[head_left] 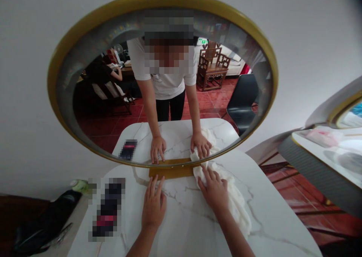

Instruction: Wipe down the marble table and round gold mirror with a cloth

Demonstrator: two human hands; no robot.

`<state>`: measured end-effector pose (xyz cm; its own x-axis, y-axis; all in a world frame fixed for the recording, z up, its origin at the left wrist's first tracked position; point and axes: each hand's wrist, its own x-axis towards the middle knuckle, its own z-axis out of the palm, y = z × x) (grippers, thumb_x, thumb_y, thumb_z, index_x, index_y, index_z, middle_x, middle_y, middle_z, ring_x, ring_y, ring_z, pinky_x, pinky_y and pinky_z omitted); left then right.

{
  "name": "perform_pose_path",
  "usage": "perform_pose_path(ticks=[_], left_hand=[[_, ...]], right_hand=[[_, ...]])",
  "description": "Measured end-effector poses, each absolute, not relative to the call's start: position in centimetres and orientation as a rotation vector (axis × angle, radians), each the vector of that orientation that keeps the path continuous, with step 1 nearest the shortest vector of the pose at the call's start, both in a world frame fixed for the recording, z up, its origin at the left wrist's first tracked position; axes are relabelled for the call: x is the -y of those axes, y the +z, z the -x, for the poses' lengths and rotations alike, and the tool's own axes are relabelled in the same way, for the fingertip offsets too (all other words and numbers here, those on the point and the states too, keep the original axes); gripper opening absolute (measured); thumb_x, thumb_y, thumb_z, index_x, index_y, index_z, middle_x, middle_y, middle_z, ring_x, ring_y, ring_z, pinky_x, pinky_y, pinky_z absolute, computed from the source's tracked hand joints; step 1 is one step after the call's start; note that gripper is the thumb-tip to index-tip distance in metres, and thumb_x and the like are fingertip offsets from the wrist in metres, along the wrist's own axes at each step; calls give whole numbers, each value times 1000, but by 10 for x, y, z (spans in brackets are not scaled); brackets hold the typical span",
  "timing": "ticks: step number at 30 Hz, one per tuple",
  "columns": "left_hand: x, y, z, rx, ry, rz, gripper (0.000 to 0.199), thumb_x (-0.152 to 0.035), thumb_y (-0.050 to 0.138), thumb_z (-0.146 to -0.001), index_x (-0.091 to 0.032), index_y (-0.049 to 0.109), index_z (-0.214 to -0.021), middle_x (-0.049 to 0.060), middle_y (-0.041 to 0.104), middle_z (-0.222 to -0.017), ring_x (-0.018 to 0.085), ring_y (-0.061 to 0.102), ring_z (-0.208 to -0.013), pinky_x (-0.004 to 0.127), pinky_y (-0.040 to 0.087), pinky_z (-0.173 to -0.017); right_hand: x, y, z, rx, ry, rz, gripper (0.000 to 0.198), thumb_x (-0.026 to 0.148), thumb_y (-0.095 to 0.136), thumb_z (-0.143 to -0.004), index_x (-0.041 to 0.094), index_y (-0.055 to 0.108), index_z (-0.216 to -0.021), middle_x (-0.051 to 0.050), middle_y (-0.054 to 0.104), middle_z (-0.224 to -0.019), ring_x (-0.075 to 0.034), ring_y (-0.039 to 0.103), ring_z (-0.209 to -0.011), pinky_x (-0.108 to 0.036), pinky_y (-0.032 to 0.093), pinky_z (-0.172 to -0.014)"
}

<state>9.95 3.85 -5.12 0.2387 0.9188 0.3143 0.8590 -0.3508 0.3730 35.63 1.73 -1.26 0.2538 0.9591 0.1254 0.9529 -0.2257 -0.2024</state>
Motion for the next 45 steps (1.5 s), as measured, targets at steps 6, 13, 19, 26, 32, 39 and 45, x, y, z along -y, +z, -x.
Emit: perform_pose_path(ticks=[6,13,19,26,32,39,45], left_hand=[[-38,-49,-100,-1725,737,-2365,61,-15,42,-85,-29,33,-144,3,30,-151,28,18,-142,52,30,-112],[-39,-51,-99,-1709,744,-2377,60,-17,44,-85,-27,34,-143,4,30,-151,28,20,-142,51,29,-112],[-40,-53,-98,-1698,742,-2377,59,-17,43,-85,-28,36,-142,3,31,-150,28,20,-141,51,29,-113],[-39,-52,-99,-1725,741,-2404,58,-17,43,-87,-26,34,-143,6,31,-150,28,22,-141,51,30,-111],[-39,-51,-100,-1716,758,-2397,57,-16,43,-87,-27,36,-142,5,33,-149,28,22,-141,51,31,-111],[-40,-52,-98,-1736,721,-2413,58,-16,45,-85,-26,36,-142,6,33,-149,28,22,-141,50,31,-111],[-39,-51,-98,-1743,680,-2414,60,-15,45,-84,-25,35,-143,6,31,-150,28,20,-142,50,29,-112]], right_hand=[[-13,-17,-318,1929,109,2147,52,40,39,-93,29,33,-144,-9,41,-145,-31,37,-127,-57,28,-98],[-26,-10,-259,2005,348,1931,58,41,44,-92,31,27,-146,-10,38,-147,-32,36,-129,-60,25,-101],[-24,-9,-270,1980,325,1944,57,43,44,-92,32,27,-146,-7,38,-147,-32,39,-126,-58,27,-100],[-7,-9,-339,1796,47,2304,55,43,38,-95,28,26,-147,-9,41,-145,-31,41,-121,-51,32,-96],[-9,-9,-313,1923,39,2280,55,41,39,-95,27,27,-147,-9,39,-146,-31,39,-125,-54,30,-98],[-24,-9,-249,2049,111,2020,56,45,40,-94,28,28,-146,-8,40,-146,-29,41,-124,-53,32,-98],[-23,-7,-261,2034,105,2017,56,46,44,-92,29,30,-145,-7,42,-145,-27,43,-121,-48,33,-97]])
